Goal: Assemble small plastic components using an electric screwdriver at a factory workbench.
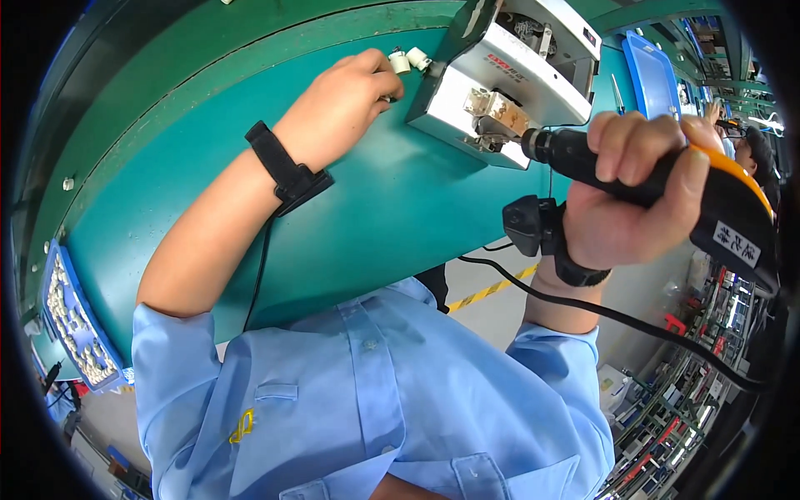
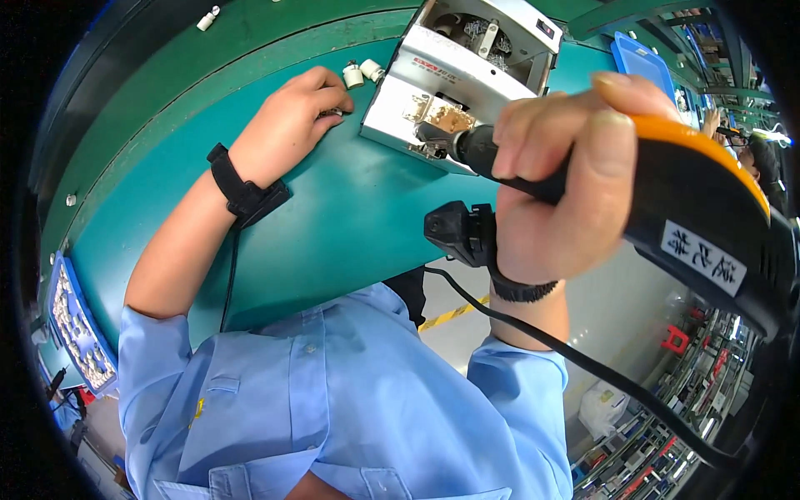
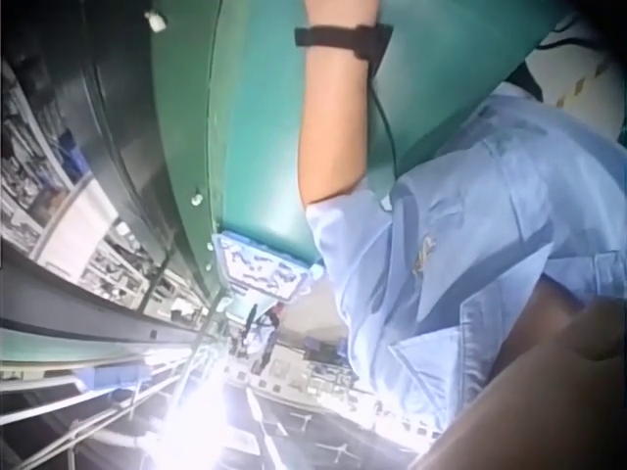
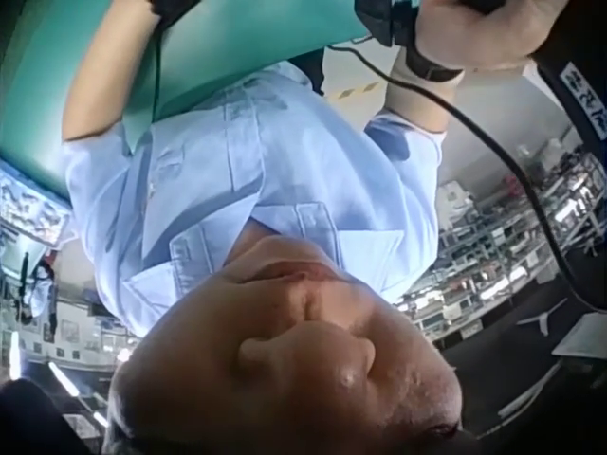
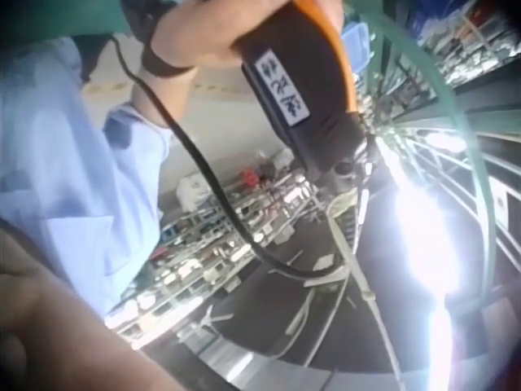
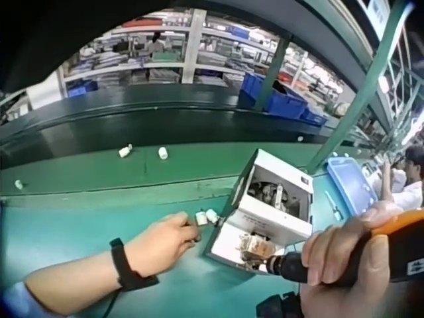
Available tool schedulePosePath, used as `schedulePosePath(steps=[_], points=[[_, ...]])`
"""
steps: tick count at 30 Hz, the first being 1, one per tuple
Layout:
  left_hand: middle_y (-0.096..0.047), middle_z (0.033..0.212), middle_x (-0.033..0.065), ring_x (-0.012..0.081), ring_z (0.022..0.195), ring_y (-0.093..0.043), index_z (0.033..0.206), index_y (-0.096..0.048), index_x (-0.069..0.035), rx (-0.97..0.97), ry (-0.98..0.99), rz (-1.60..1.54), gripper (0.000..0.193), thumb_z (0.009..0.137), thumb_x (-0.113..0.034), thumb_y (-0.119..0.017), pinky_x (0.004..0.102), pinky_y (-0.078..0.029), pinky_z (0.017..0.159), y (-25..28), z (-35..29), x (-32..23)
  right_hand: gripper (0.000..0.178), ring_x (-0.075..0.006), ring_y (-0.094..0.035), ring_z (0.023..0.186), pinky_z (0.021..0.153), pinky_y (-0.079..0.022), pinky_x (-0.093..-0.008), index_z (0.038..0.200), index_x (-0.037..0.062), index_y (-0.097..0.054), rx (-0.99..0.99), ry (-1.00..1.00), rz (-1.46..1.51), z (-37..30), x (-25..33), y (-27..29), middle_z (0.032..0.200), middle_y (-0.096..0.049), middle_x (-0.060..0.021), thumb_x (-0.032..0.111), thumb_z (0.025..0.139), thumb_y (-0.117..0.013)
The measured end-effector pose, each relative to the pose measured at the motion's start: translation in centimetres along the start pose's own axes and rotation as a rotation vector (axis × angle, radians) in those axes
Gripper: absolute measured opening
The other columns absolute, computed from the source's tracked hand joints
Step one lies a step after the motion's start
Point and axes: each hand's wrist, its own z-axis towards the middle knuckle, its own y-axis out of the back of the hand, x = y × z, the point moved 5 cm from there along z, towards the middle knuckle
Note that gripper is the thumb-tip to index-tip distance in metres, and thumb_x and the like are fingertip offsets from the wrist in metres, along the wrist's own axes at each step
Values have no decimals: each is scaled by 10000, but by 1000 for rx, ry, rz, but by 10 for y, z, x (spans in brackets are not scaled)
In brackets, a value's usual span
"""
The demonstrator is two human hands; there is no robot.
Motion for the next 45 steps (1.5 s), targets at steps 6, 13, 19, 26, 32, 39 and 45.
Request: schedulePosePath(steps=[6, 13, 19, 26, 32, 39, 45], points=[[-561, 937, 105, 218, 808, -614, 937, -667, -41, 109, 311, -303, 166, 779, -64, -716, 351, -511, 721, 5, -26, -7, 273, -104, -388, 539, 590, -355, -293, 1113, 63, -537, 486, -88, 253, 23, -16, -13, 642, -416, 10, 264, 975, -414], [-558, 918, 49, 103, 671, -596, 938, -669, -24, 81, 482, -585, 166, 782, -35, -723, 250, -527, 631, -8, -68, -19, 130, -71, -388, 476, 496, -368, -241, 924, 103, -540, -42, -472, 6, 58, -40, -24, 570, -390, 49, 229, 941, -565], [-561, 920, 62, 114, 677, -597, 975, -666, -25, -28, 421, -569, 204, 776, -1, -704, 247, -536, 650, -12, -77, -21, 197, -90, -382, 527, 568, -347, -276, 1034, 69, -556, 38, -348, 69, 48, -38, -1, 623, -398, 27, 222, 958, -459], [-561, 902, 72, 138, 675, -592, 1008, -656, -26, -47, 395, -552, 229, 785, 22, -667, 254, -530, 649, -12, -79, -26, 259, -97, -368, 555, 604, -320, -299, 1067, 52, -573, 192, -120, 55, 26, 1, -9, 646, -388, 17, 219, 969, -402], [-578, 918, 72, 153, 673, -586, 1023, -662, -36, -40, 379, -529, 231, 798, 17, -668, 272, -518, 639, -13, -81, -30, 263, -100, -365, 532, 572, -322, -294, 1072, 66, -569, 169, -126, 54, 18, -12, -4, 627, -384, 22, 232, 974, -390], [-599, 946, 83, 167, 685, -599, 1042, -662, -36, -45, 359, -510, 241, 807, 15, -675, 279, -523, 642, -13, -81, -29, 207, -94, -373, 506, 539, -337, -277, 1049, 77, -552, 279, -165, 126, 31, -26, -6, 607, -395, 28, 220, 965, -428], [-623, 929, 109, 198, 699, -644, 1030, -663, -24, -54, 407, -489, 227, 806, 4, -693, 299, -538, 640, -11, -80, -29, 129, -80, -391, 490, 520, -371, -252, 955, 99, -539, -115, -432, 5, 58, -51, -4, 585, -391, 47, 227, 945, -528]])
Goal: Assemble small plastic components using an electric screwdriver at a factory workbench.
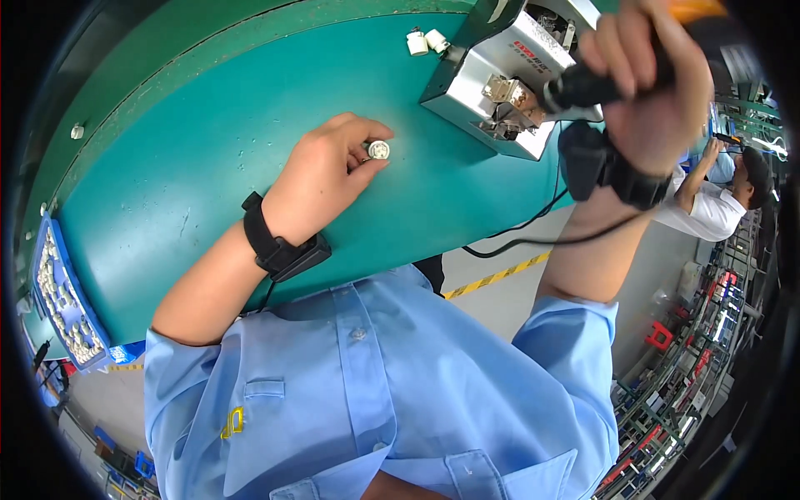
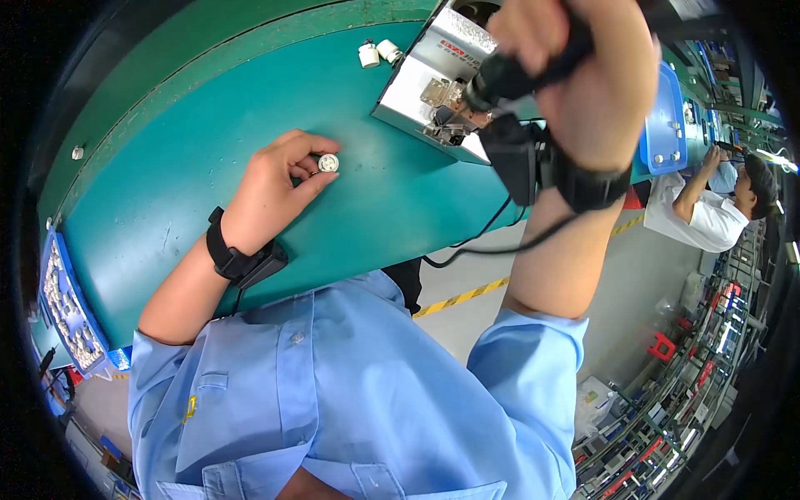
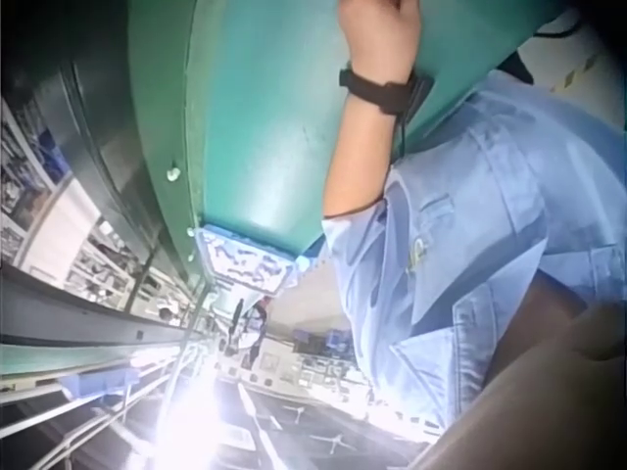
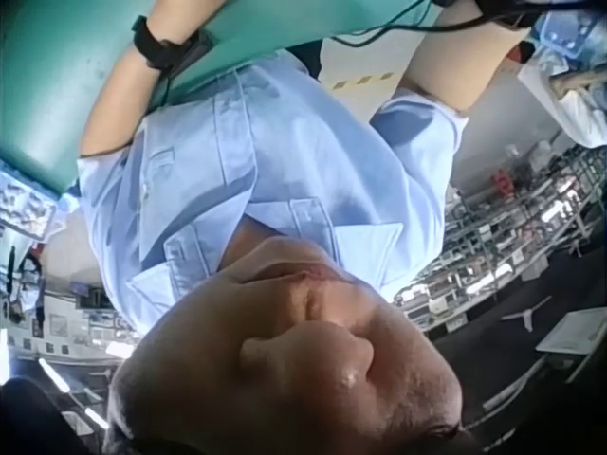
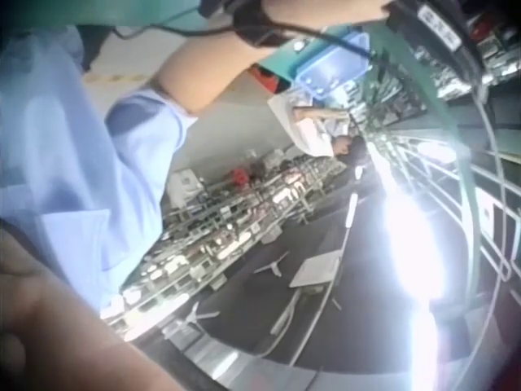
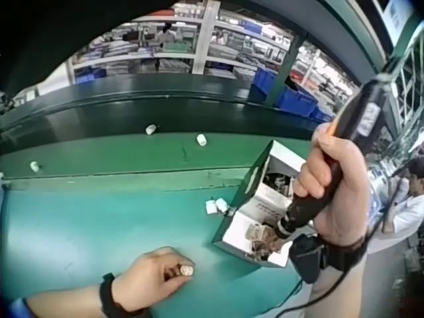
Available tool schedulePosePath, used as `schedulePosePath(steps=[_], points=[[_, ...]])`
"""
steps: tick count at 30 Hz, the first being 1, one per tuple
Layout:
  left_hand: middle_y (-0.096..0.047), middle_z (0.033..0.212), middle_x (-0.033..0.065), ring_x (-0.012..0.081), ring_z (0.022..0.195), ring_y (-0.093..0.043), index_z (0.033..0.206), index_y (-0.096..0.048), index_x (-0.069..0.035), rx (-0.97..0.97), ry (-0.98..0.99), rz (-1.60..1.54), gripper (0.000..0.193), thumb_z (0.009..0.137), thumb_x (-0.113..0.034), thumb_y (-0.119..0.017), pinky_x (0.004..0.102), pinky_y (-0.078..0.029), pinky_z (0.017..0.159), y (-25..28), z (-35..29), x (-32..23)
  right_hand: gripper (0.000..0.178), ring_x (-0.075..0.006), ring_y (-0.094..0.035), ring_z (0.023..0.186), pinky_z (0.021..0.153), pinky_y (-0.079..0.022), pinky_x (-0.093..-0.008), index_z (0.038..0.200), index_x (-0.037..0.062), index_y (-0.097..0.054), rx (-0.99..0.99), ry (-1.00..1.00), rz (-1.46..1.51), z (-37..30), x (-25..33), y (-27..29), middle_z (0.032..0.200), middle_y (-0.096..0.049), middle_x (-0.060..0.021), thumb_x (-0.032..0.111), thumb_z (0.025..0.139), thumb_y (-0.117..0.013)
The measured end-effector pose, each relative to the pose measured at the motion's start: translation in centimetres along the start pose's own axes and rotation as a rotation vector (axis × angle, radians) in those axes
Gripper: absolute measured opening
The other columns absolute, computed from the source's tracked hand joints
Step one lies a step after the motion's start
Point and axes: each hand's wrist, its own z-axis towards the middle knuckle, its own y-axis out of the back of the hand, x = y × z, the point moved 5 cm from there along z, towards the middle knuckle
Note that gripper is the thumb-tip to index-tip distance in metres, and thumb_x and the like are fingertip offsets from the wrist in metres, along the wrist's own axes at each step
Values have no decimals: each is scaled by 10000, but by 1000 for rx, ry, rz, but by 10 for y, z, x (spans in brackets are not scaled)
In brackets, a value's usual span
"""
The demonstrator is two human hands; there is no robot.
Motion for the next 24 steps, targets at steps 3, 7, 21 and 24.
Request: schedulePosePath(steps=[3, 7, 21, 24], points=[[-629, 909, 115, 207, 698, -652, 1010, -668, -20, -19, -22, -31, 217, 797, -1, -705, 303, -541, 637, -2, -1, 5, 127, -75, -397, 485, 514, -383, -244, 924, 107, -534, -123, -87, -14, 3, -6, 2, 578, -389, 53, 230, 939, -562], [-634, 887, 119, 216, 700, -656, 986, -677, -17, -50, -42, -74, 208, 783, -13, -723, 309, -541, 639, -5, -1, 8, 229, -100, -373, 519, 569, -339, -294, 1040, 38, -558, 106, -183, 233, -17, -25, 5, 628, -398, 22, 225, 952, -460], [-639, 862, 121, 231, 704, -643, 955, -688, -11, -29, -24, -147, 200, 764, -37, -742, 332, -529, 646, -6, -2, 11, 211, -132, -388, 513, 549, -353, -324, 1088, 50, -482, 394, 169, 20, -92, -30, -68, 587, -395, -10, 203, 958, -415], [-639, 857, 124, 239, 704, -641, 946, -685, -4, -24, -20, -160, 195, 762, -36, -743, 334, -526, 645, -6, -2, 11, 191, -134, -390, 507, 540, -354, -321, 1064, 51, -473, 417, 163, 21, -92, -32, -72, 583, -401, -14, 198, 956, -416]])
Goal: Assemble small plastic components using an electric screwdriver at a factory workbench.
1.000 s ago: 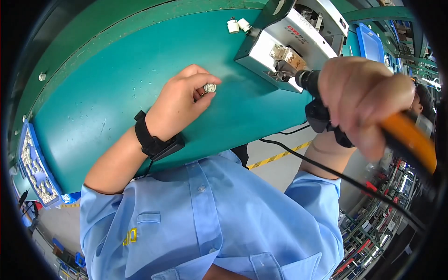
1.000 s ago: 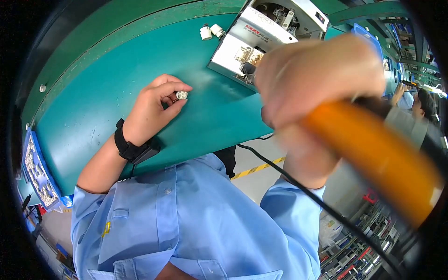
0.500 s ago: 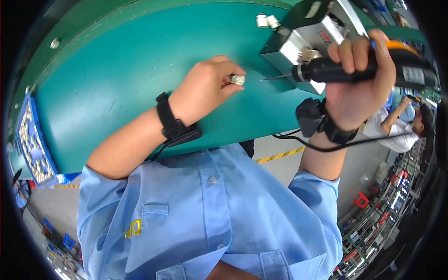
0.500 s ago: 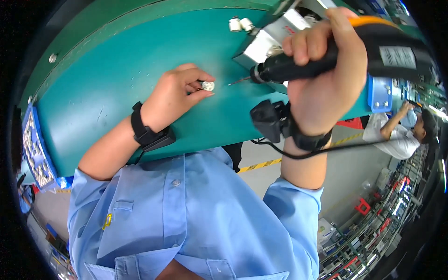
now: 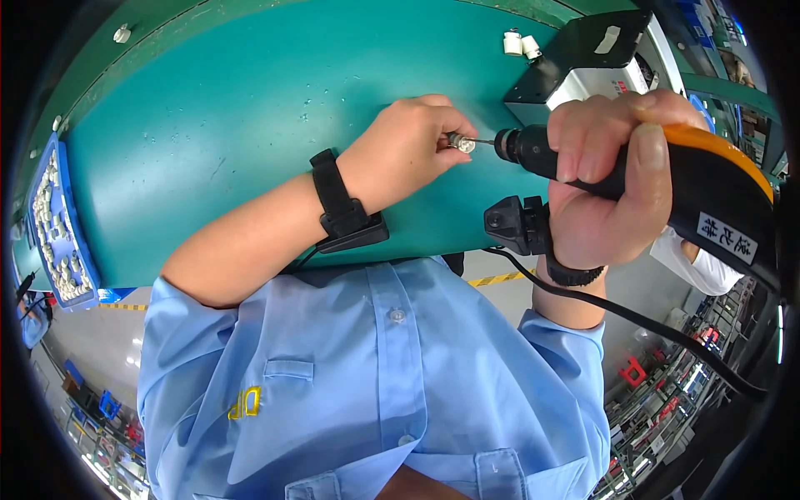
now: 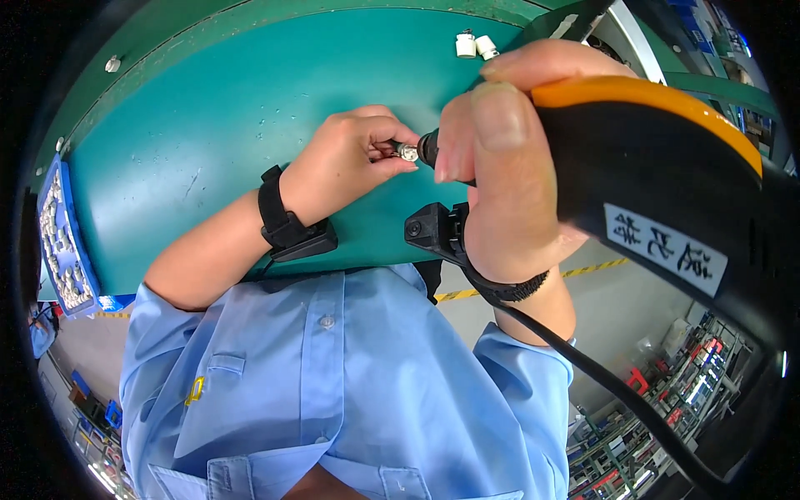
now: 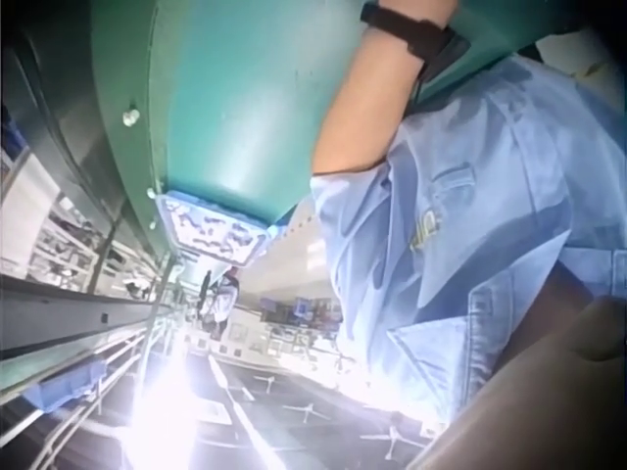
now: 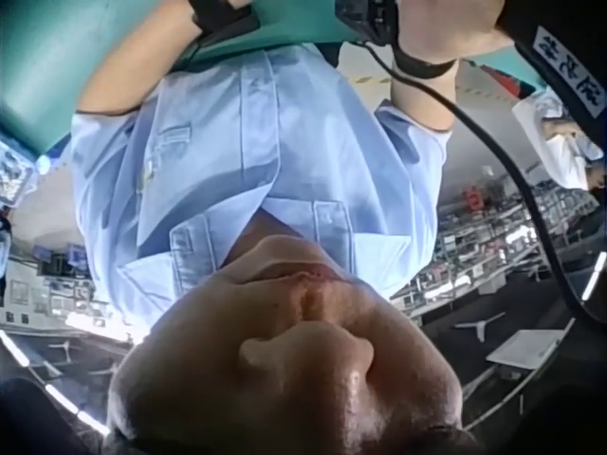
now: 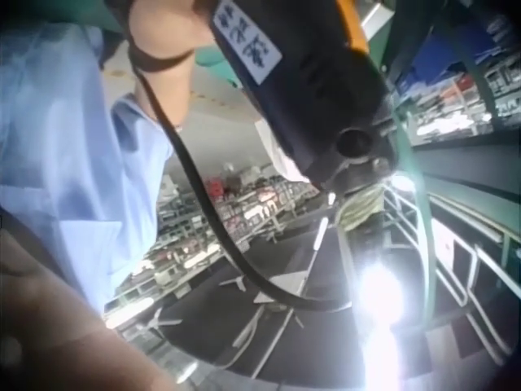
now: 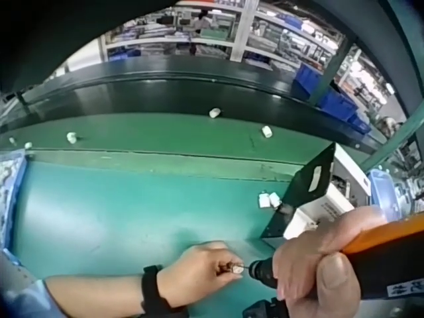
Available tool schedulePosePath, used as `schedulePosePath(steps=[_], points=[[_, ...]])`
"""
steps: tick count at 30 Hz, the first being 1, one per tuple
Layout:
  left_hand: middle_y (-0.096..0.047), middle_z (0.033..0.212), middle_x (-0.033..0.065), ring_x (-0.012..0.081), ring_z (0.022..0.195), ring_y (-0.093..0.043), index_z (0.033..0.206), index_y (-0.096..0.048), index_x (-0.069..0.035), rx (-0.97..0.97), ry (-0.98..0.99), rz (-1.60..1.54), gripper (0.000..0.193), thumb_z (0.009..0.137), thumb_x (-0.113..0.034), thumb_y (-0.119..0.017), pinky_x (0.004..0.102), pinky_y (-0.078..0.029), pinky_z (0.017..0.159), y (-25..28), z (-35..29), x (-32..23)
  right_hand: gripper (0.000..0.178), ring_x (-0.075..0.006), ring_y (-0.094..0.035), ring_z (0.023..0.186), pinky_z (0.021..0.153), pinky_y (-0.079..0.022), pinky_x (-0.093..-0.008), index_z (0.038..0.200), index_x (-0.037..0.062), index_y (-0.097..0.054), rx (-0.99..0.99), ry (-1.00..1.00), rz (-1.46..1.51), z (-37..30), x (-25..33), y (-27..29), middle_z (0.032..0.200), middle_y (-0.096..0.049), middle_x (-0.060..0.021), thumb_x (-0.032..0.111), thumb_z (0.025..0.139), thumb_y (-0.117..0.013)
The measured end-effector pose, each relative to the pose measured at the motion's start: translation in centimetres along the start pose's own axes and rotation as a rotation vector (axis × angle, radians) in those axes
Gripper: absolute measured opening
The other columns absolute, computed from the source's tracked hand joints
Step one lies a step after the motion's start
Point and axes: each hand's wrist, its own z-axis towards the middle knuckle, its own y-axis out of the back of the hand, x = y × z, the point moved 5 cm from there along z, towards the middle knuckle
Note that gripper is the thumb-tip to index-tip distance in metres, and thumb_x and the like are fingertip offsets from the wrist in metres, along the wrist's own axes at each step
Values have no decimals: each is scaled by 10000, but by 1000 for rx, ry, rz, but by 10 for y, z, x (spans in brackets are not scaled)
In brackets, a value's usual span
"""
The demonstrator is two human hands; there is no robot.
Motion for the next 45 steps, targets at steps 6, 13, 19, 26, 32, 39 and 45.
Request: schedulePosePath(steps=[6, 13, 19, 26, 32, 39, 45], points=[[-638, 849, 125, 250, 695, -635, 941, -682, 1, -6, -7, 9, 199, 757, -39, -746, 334, -523, 642, -1, 2, 0, 139, -127, -381, 482, 520, -358, -314, 984, 46, -461, -23, 7, -53, 3, -4, -9, 579, -407, -16, 177, 944, -445], [-630, 824, 121, 254, 685, -633, 935, -680, -9, 8, -22, 63, 195, 754, -34, -747, 334, -523, 637, -2, 3, -3, 201, -118, -365, 472, 513, -349, -312, 1056, 37, -494, -113, 39, -188, 7, 15, 7, 574, -394, -8, 197, 943, -450], [-610, 839, 110, 221, 679, -635, 952, -666, -26, -27, -60, 69, 214, 755, -14, -750, 316, -521, 613, -3, 1, -3, 313, -114, -364, 491, 538, -323, -303, 1155, 61, -544, -136, 241, -31, 3, 69, 69, 583, -384, 5, 278, 973, -413], [-578, 839, 87, 178, 664, -619, 966, -658, -38, -14, -52, 92, 228, 761, -1, -753, 284, -522, 605, -4, -1, -8, 279, -112, -377, 515, 576, -335, -304, 1086, 77, -573, -251, 229, -150, -4, 66, 89, 593, -379, 14, 265, 968, -403], [-562, 816, 73, 156, 660, -608, 960, -664, -44, -6, -17, 101, 219, 765, -9, -757, 267, -524, 610, -4, 0, -4, 250, -114, -383, 510, 571, -339, -291, 1025, 68, -540, -180, 194, -109, -1, 52, 85, 587, -377, 16, 272, 958, -412], [-588, 851, 82, 161, 662, -614, 979, -680, -28, 3, -27, 119, 206, 782, -5, -733, 270, -531, 616, -4, -1, -6, 211, -102, -377, 512, 570, -338, -288, 1035, 48, -541, 320, 84, 68, 35, 36, 95, 591, -371, 23, 203, 953, -425], [-609, 873, 96, 176, 671, -629, 990, -689, -16, -35, -26, 108, 194, 797, -3, -705, 285, -539, 620, -2, -2, -3, 125, -81, -377, 494, 533, -368, -260, 970, 83, -527, -417, -243, 88, 52, 13, 107, 590, -375, 47, 203, 941, -510]])
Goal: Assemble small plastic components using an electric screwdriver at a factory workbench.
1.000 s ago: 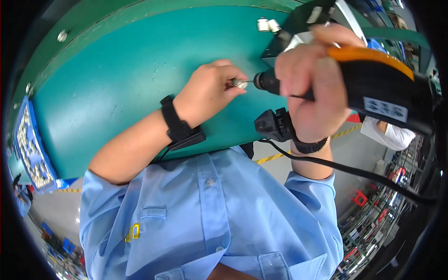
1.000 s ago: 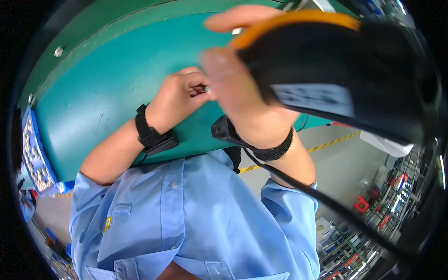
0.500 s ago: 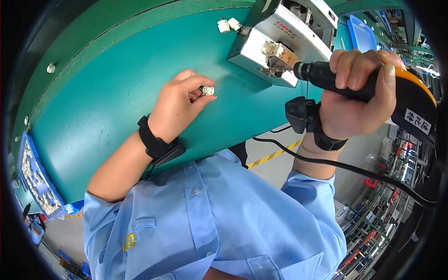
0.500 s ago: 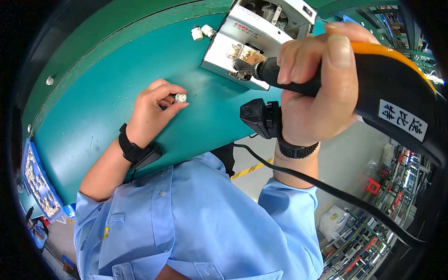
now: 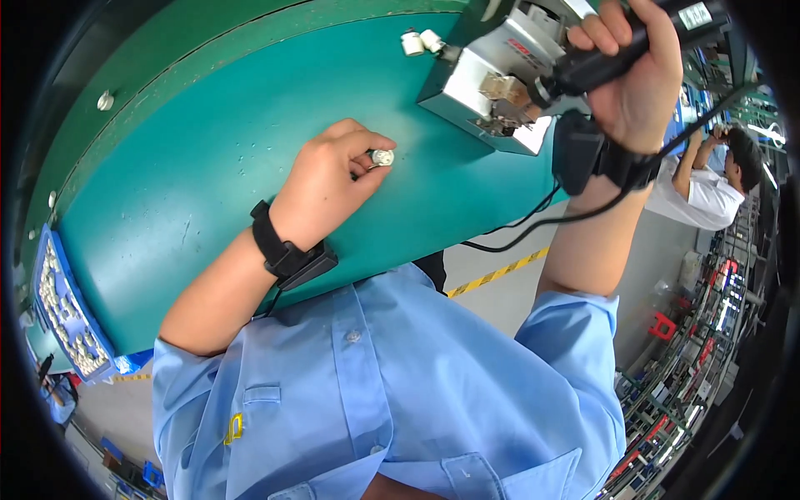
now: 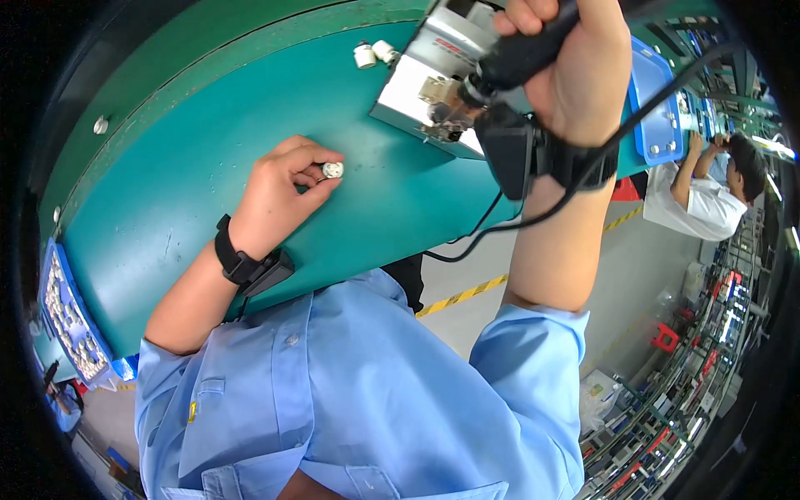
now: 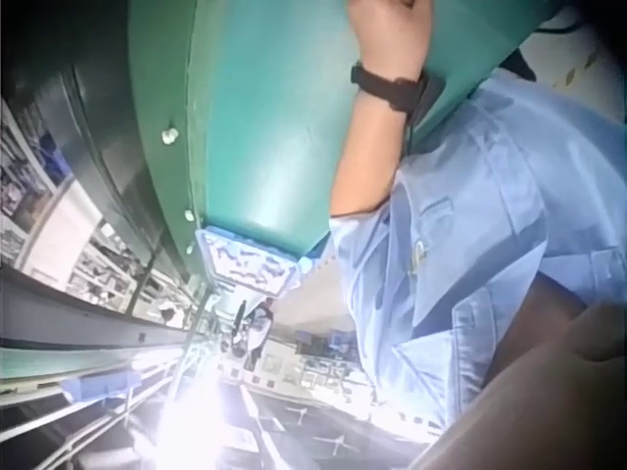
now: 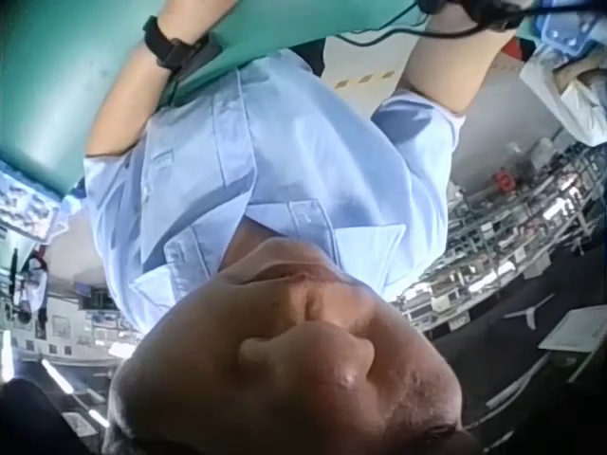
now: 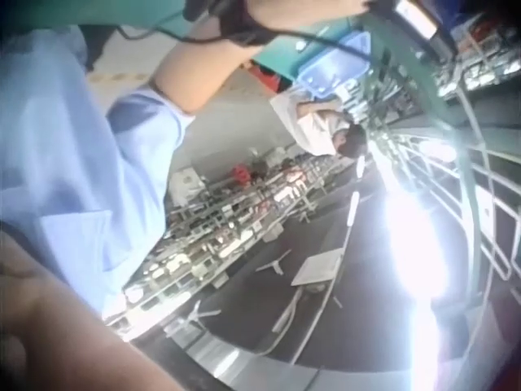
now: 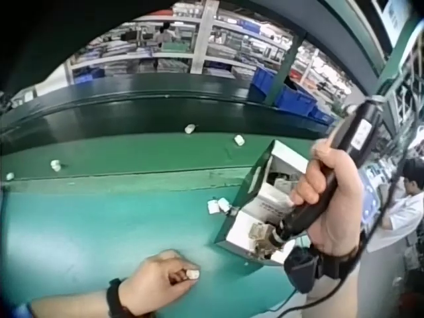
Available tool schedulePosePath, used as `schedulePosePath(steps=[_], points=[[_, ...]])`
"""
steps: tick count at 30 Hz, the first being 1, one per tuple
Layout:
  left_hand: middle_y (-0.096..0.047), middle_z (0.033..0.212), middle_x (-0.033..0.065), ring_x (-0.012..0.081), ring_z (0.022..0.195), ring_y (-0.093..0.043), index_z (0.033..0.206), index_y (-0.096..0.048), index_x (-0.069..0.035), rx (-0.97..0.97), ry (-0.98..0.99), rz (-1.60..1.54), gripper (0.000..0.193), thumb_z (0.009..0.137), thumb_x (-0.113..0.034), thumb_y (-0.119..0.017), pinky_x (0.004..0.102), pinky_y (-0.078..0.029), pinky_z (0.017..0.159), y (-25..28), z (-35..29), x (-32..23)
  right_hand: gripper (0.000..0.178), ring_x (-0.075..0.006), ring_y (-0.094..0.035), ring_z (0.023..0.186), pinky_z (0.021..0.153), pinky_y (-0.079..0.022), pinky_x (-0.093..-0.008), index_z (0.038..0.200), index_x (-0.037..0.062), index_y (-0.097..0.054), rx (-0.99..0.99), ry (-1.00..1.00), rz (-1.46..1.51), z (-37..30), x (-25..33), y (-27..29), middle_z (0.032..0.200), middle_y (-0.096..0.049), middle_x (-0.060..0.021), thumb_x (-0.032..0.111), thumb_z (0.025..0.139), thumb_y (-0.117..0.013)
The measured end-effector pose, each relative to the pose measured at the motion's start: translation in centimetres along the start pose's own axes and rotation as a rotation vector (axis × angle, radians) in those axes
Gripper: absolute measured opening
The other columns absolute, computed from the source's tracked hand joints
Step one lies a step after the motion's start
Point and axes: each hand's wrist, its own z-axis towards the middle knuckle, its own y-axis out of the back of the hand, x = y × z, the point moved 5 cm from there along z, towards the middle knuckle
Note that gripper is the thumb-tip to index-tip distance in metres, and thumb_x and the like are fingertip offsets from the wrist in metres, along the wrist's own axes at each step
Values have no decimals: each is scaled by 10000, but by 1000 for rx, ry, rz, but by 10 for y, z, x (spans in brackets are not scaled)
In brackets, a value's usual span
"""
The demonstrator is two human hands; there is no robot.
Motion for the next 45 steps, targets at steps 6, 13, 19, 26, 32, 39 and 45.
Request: schedulePosePath(steps=[6, 13, 19, 26, 32, 39, 45], points=[[-613, 866, 101, 197, 675, -635, 979, -688, -20, 5, -9, -49, 181, 799, -16, -703, 308, -540, 623, -4, 3, -2, 234, -105, -341, 514, 594, -343, -302, 1091, 18, -509, 276, 37, 227, -52, -15, -36, 627, -368, 23, 176, 945, -416], [-605, 839, 106, 219, 681, -635, 977, -682, -23, 1, 0, -71, 176, 801, -29, -699, 330, -530, 629, -3, 0, 1, 202, -119, -380, 500, 558, -362, -311, 1064, 13, -487, 367, 164, -28, -80, -25, -68, 595, -415, -15, 156, 932, -436], [-602, 836, 114, 238, 685, -633, 965, -680, -21, 18, -23, -67, 173, 793, -20, -695, 341, -521, 629, -2, 1, -1, 184, -123, -387, 486, 517, -355, -311, 1047, 9, -469, 320, 165, -164, -86, -38, -73, 573, -408, -21, 140, 920, -452], [-610, 839, 120, 269, 692, -632, 947, -678, -20, 13, -28, -49, 166, 781, -18, -690, 359, -521, 632, -1, 5, -2, 166, -119, -397, 487, 514, -351, -303, 1028, 17, -464, 357, 192, -130, -81, -45, -76, 573, -410, -23, 149, 928, -457], [-619, 848, 138, 324, 722, -632, 926, -684, -24, -3, -85, 108, 135, 798, -61, -660, 407, -524, 677, 26, 24, -3, 196, -88, -357, 492, 536, -295, -276, 1044, 40, -491, 327, 311, 61, -78, -6, -45, 589, -376, 28, 213, 954, -471], [-634, 954, 160, 317, 870, -636, 1069, -683, -45, -290, 29, 525, 310, 833, -248, -687, 396, -520, 780, 153, 129, 34, 286, -80, -406, 521, 580, -292, -249, 1100, 64, -531, 208, 544, 73, -97, 43, -9, 604, -389, 36, 312, 960, -503], [-540, 1221, 220, 375, 1148, -515, 1184, -623, -88, -654, -28, 876, 503, 768, -336, -760, 461, -497, 901, 215, 97, 12, 249, -83, -373, 562, 632, -311, -263, 1071, 31, -515, 158, 493, 73, -98, 49, 13, 632, -372, 35, 233, 926, -524]])
